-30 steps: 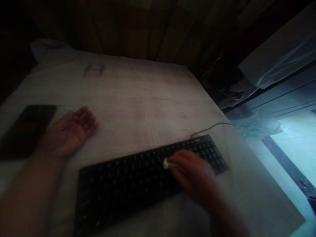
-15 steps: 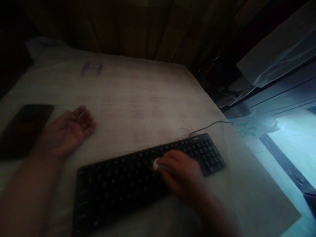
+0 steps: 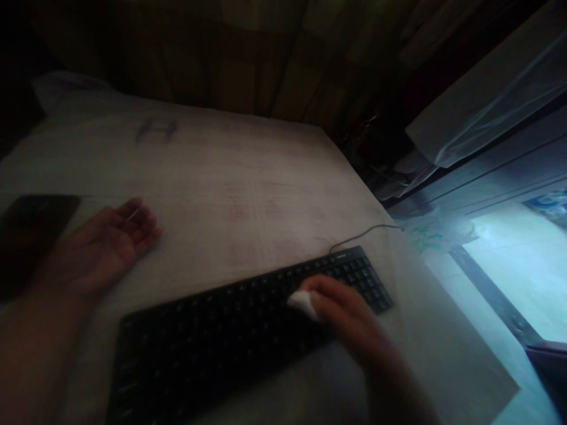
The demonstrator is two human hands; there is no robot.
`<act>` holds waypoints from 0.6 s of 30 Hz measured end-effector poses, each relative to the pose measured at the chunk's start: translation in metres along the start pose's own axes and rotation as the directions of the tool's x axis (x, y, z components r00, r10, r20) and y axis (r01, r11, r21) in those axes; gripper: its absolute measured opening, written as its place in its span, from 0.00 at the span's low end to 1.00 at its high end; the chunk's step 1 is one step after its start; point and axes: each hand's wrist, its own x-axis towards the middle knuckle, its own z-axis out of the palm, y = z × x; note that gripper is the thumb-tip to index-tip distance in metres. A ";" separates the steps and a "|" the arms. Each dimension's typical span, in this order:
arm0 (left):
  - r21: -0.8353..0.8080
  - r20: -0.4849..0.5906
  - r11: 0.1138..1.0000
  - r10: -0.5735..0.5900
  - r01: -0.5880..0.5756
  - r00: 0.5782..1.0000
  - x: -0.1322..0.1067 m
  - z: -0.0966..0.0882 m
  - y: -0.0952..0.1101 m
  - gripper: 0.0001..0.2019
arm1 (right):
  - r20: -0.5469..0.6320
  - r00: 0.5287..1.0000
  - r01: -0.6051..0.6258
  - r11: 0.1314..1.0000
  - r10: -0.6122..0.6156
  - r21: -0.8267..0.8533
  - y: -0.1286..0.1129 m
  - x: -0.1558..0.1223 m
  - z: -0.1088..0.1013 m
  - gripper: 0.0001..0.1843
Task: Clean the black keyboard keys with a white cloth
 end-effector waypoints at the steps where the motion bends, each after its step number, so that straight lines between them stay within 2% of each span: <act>1: -0.007 -0.003 1.000 0.004 -0.004 1.000 0.000 -0.001 0.000 0.22 | 0.004 0.999 -0.033 0.997 0.033 0.063 0.000 0.000 0.000 0.11; 4: -0.018 -0.005 1.000 0.000 0.000 1.000 -0.001 0.002 0.000 0.22 | -0.007 0.996 -0.085 0.984 0.088 0.159 0.001 0.001 0.000 0.10; 6: -0.013 -0.007 1.000 -0.005 0.005 1.000 -0.003 0.004 0.001 0.23 | -0.026 0.996 -0.076 0.987 0.081 0.140 0.001 0.002 0.000 0.10; 10: -0.004 -0.017 1.000 -0.002 0.001 1.000 -0.003 0.006 0.001 0.23 | -0.089 0.996 -0.012 0.997 0.006 -0.076 0.001 0.003 0.003 0.11; 13: -0.002 0.011 1.000 0.009 -0.009 1.000 -0.002 0.003 0.000 0.22 | -0.149 0.982 0.071 0.959 -0.115 -0.274 0.004 0.004 0.008 0.08; 18: 0.014 0.023 1.000 0.020 -0.020 1.000 -0.001 0.001 -0.001 0.21 | -0.049 0.961 0.225 0.872 -0.273 -0.435 0.007 0.005 0.016 0.06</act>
